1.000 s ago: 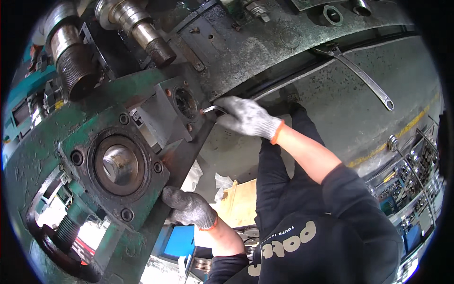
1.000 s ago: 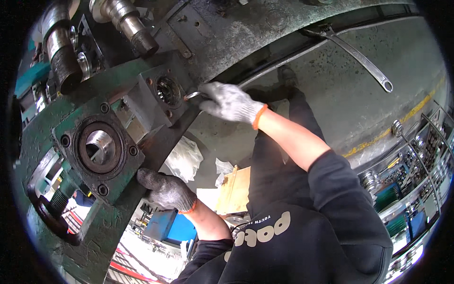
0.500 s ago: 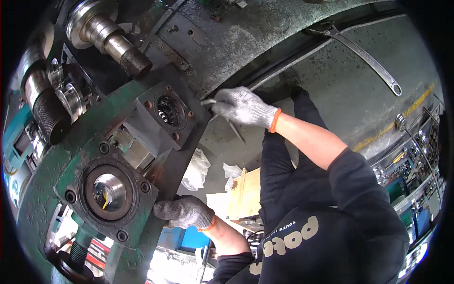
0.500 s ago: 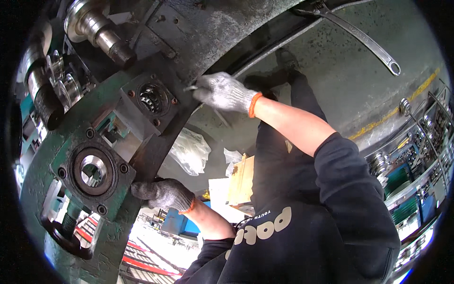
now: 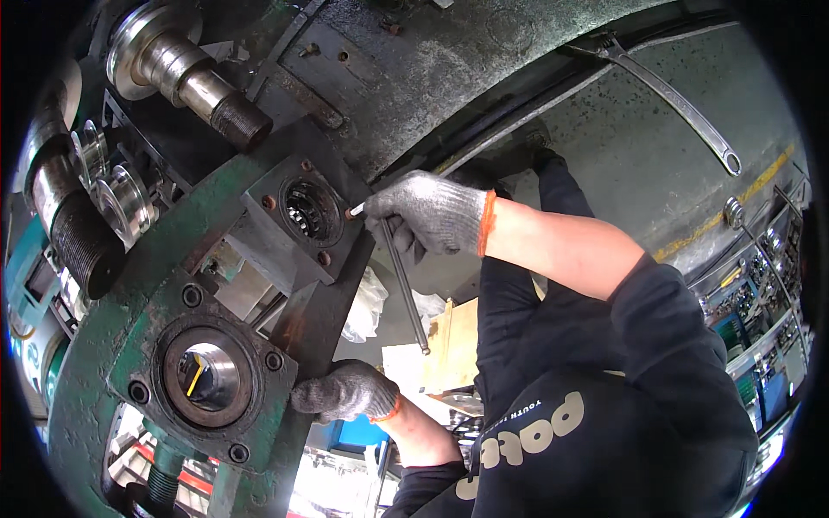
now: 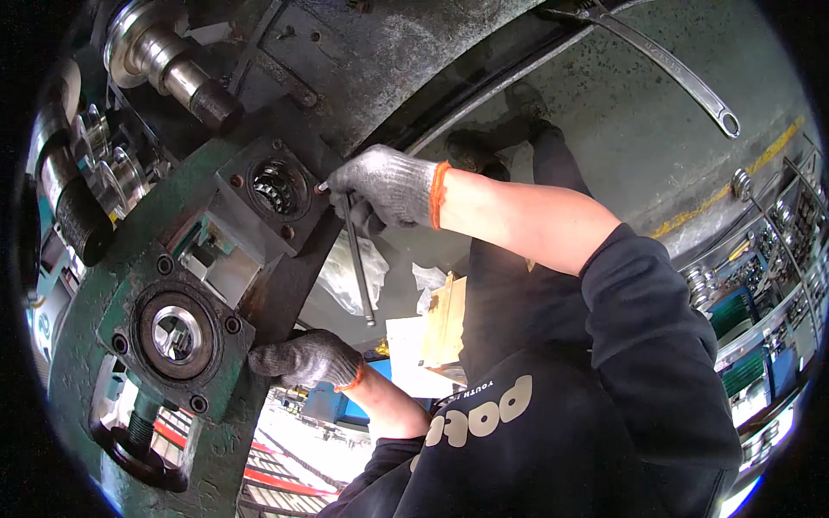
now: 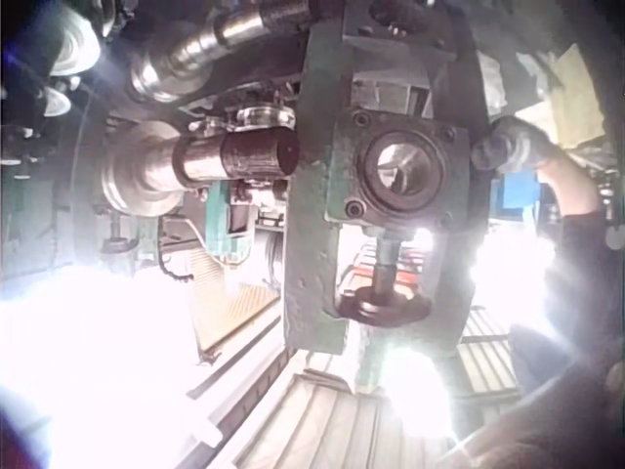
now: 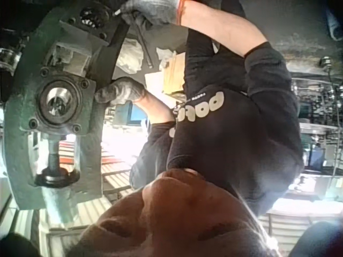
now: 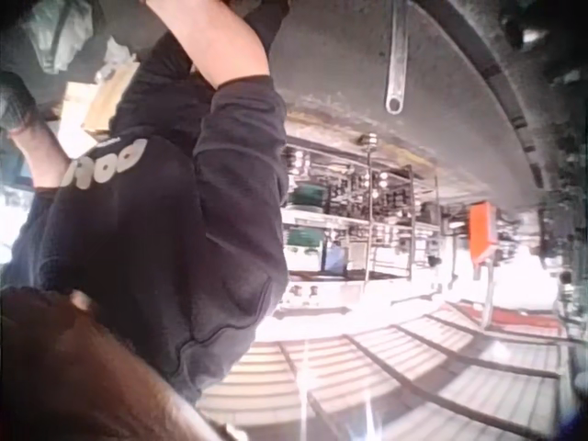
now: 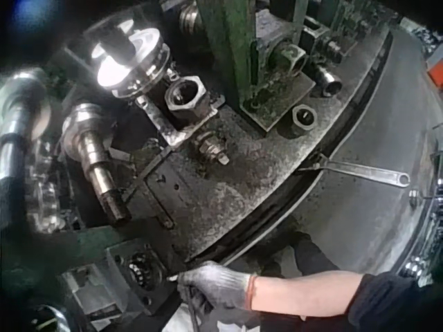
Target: Tightening bolts and adjusting components of a large industrial machine using an adjustable wrench.
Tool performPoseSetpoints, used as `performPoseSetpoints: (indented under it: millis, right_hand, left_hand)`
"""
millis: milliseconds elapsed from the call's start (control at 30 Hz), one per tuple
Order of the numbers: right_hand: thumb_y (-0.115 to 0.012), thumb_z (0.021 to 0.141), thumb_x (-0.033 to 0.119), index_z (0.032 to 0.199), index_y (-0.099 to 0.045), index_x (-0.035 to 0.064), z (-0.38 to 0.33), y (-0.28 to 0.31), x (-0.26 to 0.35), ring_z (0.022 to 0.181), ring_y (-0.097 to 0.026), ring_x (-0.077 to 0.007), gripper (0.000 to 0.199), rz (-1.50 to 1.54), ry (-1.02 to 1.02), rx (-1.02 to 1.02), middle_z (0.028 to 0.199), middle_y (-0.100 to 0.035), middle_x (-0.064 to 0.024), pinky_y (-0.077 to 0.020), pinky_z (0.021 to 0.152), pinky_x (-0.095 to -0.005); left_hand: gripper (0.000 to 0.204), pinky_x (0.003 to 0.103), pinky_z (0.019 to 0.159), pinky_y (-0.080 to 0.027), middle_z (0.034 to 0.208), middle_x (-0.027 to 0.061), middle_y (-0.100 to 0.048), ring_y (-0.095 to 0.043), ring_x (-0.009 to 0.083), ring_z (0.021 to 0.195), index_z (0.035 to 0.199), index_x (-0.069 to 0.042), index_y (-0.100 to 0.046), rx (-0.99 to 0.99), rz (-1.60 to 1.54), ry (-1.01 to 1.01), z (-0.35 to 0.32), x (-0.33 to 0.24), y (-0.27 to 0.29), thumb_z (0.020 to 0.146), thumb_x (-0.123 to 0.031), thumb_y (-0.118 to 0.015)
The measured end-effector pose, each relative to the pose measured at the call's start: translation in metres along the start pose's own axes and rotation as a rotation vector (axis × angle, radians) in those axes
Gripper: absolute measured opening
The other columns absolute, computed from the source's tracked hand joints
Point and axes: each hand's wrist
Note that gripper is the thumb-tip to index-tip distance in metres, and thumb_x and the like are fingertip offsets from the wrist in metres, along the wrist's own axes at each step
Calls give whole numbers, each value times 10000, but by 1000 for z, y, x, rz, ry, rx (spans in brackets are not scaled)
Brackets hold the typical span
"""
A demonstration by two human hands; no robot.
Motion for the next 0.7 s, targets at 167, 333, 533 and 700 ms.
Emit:
performPoseSetpoints:
  millis: [167,333,533,700]
  right_hand:
    - [-620,890,187,820,-679,1,7,-8,-1,410,-433,-113,207,250,-73,1,609,-572,-74,-321,386,-270]
    - [-613,878,161,745,-655,17,-6,-2,4,417,-454,-135,200,-47,93,-42,587,-569,-80,-339,397,-277]
    - [-606,887,160,746,-652,12,-1,4,-3,408,-424,-125,210,6,71,-65,605,-577,-83,-327,391,-269]
    - [-612,889,171,764,-664,4,12,-9,-19,391,-431,-125,215,289,-3,-89,629,-598,-84,-336,364,-268]
  left_hand:
    - [608,473,730,-504,1096,300,-669,-608,340,811,1089,98,-593,-99,204,-6,-5,-4,-7,1095,-455,-341]
    - [625,459,761,-498,1116,321,-645,-591,332,843,1099,131,-556,-135,-39,147,0,-9,-6,1096,-455,-339]
    - [630,422,787,-490,1149,345,-608,-574,323,865,1126,168,-500,-156,19,-70,-6,-19,-14,1098,-441,-341]
    - [397,477,804,-542,1222,348,-583,-624,433,930,1292,135,-464,-296,531,-721,18,68,-13,1012,-142,-515]
Point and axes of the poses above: each hand's wrist, its own z-axis towards the middle knuckle, its own y-axis out of the back of the hand, x = y × z
